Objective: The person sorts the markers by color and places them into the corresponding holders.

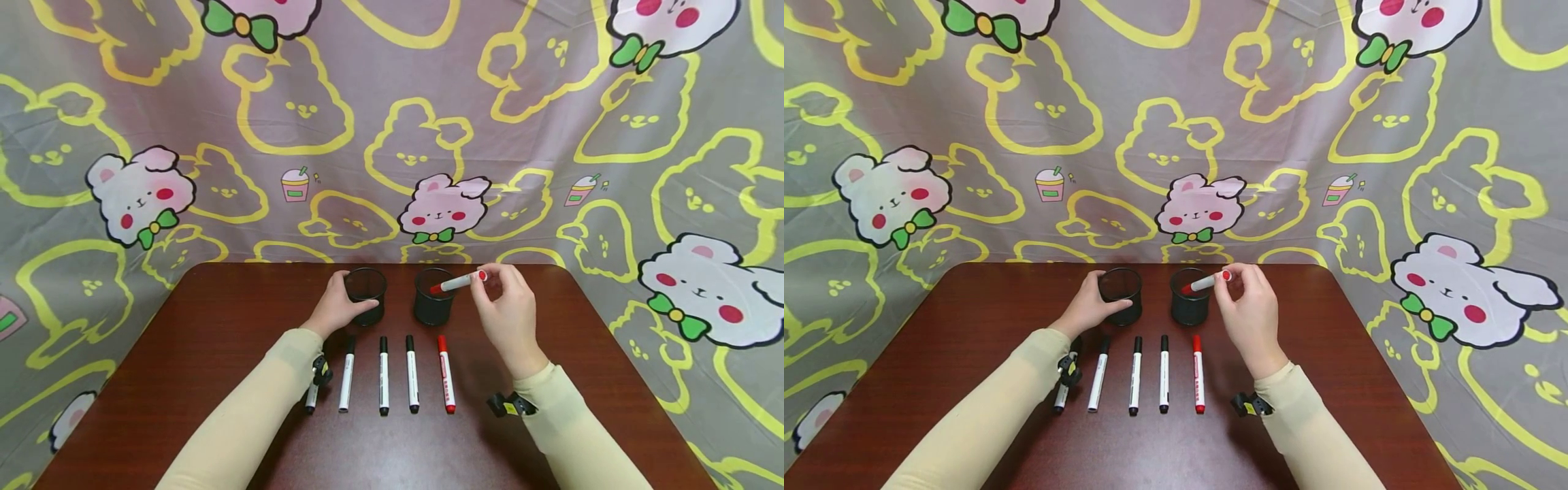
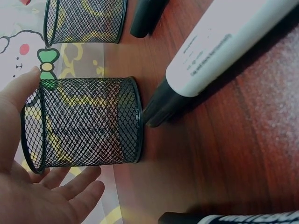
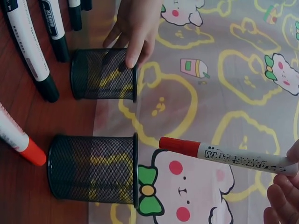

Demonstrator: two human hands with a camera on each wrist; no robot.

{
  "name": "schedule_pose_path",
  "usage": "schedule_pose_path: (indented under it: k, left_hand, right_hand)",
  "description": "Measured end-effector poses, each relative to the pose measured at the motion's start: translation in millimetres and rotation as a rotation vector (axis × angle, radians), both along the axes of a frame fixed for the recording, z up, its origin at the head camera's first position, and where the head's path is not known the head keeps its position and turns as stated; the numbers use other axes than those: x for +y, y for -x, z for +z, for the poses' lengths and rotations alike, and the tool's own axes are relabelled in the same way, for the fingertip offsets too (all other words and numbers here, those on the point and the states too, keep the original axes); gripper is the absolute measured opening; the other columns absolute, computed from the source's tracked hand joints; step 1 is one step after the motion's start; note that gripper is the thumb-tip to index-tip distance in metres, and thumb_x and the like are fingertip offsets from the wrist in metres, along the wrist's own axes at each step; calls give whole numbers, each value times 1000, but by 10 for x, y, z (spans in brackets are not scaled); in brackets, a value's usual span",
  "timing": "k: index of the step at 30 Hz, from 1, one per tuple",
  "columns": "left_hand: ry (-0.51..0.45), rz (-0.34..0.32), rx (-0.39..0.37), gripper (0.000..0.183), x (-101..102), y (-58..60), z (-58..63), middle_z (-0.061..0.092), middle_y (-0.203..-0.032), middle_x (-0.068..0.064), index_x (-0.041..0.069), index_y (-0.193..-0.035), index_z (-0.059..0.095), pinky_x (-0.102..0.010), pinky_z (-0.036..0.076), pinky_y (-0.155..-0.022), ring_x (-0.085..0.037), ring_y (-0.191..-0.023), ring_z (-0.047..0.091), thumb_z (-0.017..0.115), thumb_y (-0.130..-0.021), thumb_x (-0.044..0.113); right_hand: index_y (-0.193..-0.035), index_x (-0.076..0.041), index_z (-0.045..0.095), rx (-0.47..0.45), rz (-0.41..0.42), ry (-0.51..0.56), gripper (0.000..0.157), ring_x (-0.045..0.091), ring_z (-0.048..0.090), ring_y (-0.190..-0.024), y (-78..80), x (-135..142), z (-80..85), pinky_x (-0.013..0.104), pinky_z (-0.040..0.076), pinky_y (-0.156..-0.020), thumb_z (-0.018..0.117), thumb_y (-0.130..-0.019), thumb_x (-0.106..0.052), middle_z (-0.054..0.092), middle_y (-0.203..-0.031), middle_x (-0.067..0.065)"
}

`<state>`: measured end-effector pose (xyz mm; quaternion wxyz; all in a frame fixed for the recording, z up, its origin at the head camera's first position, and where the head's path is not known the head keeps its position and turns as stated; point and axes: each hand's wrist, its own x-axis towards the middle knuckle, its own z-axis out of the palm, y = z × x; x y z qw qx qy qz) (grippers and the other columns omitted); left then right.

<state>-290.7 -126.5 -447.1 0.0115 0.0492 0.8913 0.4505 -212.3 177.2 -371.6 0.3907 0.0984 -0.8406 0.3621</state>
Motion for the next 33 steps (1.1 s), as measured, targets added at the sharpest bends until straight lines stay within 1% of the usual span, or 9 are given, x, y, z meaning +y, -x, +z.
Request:
schedule_pose_path:
  k: [7, 10, 15, 18, 24, 28, 33]
  left_hand:
    - [1, 0, 7, 97, -2, -6, 5, 34, -154, -23, 3, -154, 25, -55, 44, -110, -39, -135, 50, 82, -87, 44]
    - [1, 3, 6, 97, -4, -9, 7, 34, -154, -22, 3, -154, 25, -55, 44, -110, -39, -135, 51, 82, -87, 44]
    - [-3, 4, 7, 97, -5, -7, 6, 35, -153, -22, 3, -153, 26, -55, 45, -109, -39, -134, 52, 83, -86, 44]
    - [-4, 4, 10, 97, -5, 0, 2, 36, -152, -22, 3, -153, 26, -55, 45, -109, -39, -133, 52, 83, -86, 44]
    - [5, 4, 17, 97, -3, 15, -3, 36, -152, -23, 3, -153, 26, -54, 45, -109, -39, -132, 53, 83, -86, 44]
    - [9, 2, 18, 96, -3, 21, -5, 36, -152, -23, 3, -152, 27, -55, 45, -109, -40, -132, 53, 83, -86, 44]
    - [7, 4, 16, 94, -5, 27, -12, 37, -150, -23, 3, -151, 27, -54, 45, -109, -39, -131, 53, 83, -86, 42]
  right_hand:
    - [-105, -3, 68, 25, 45, 2, 18, 21, 61, -81, 51, -115, -1, 18, 45, -71, 77, -93, -14, 66, -92, 10]
    - [-104, -3, 68, 45, 63, 2, 17, 21, 61, -80, 74, -172, -8, 21, 46, -72, 76, -93, -14, 66, -91, 10]
    - [-103, -2, 68, 66, 88, -4, 17, 23, 61, -80, 99, -268, -6, 33, 51, -72, 76, -93, -13, 66, -90, 11]
    - [-103, -2, 68, 77, 108, -3, 17, 22, 62, -80, 118, -329, -4, 37, 52, -71, 76, -93, -13, 65, -89, 11]
    - [-102, -3, 68, 95, 146, -4, 15, 20, 62, -79, 159, -451, -2, 34, 50, -67, 76, -93, -12, 64, -89, 9]
    - [-101, -3, 68, 100, 166, -7, 15, 20, 64, -80, 189, -535, -5, 34, 53, -71, 76, -92, -11, 65, -90, 9]
    - [-103, -4, 68, 101, 197, -36, 15, 20, 64, -82, 238, -635, -23, 37, 54, -74, 75, -93, -12, 66, -91, 9]
